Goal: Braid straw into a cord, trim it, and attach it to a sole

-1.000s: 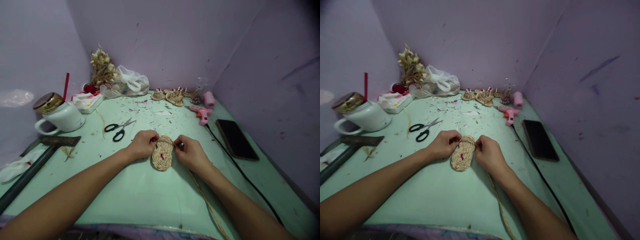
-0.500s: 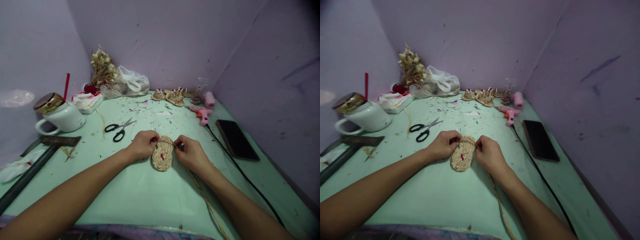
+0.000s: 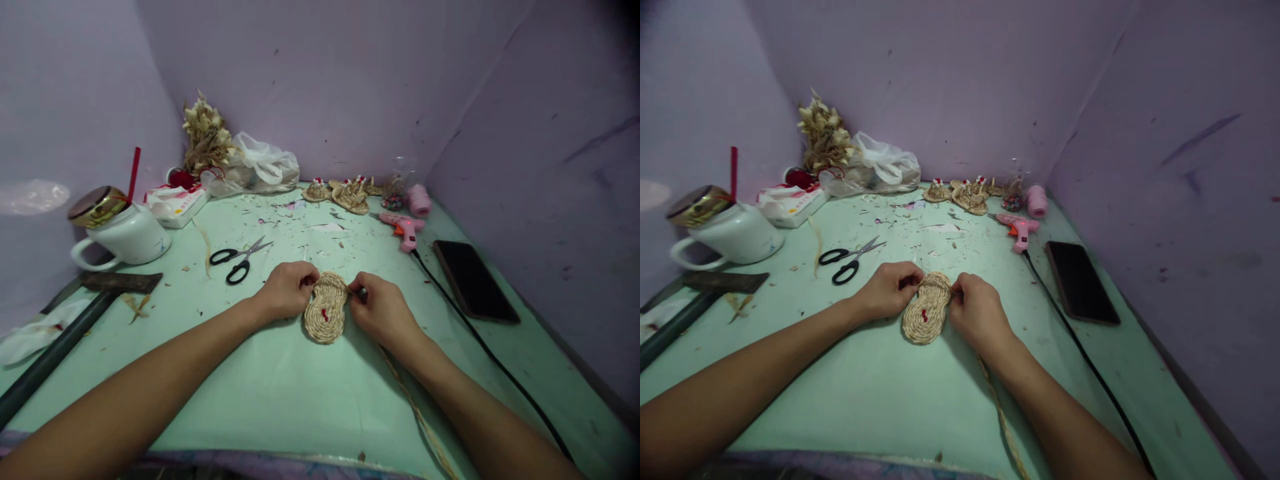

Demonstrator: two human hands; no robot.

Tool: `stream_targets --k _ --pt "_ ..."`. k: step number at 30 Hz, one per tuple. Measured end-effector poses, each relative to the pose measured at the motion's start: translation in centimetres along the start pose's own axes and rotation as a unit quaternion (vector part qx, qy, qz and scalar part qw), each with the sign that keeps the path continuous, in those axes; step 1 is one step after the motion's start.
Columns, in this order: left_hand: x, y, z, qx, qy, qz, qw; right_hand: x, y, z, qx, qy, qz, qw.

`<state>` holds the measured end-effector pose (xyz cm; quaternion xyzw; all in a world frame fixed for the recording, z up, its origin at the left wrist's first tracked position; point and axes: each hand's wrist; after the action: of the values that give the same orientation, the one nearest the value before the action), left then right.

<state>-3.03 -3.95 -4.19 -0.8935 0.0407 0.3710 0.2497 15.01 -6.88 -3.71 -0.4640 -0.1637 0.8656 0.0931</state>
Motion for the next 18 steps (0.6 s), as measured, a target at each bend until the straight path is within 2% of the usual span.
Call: stream_targets --k 5,18 --pt "-0.04 0.0 -0.05 0.0 0.001 0.002 1.0 0.18 0.05 -0.08 -0.011 0.001 -0.013 1.0" --pt "-0.01 0.02 0.06 0.003 0.002 0.003 1.0 0.01 -0.02 -0.04 -0.014 0.002 0.001 1.0"
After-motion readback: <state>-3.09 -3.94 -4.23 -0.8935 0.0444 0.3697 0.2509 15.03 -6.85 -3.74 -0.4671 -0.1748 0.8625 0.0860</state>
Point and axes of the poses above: each hand's wrist, its own y-axis away from the middle knuckle, its own x-axis out of the palm, z = x × y, and after that the axes turned 14 degrees about -z, right-handed
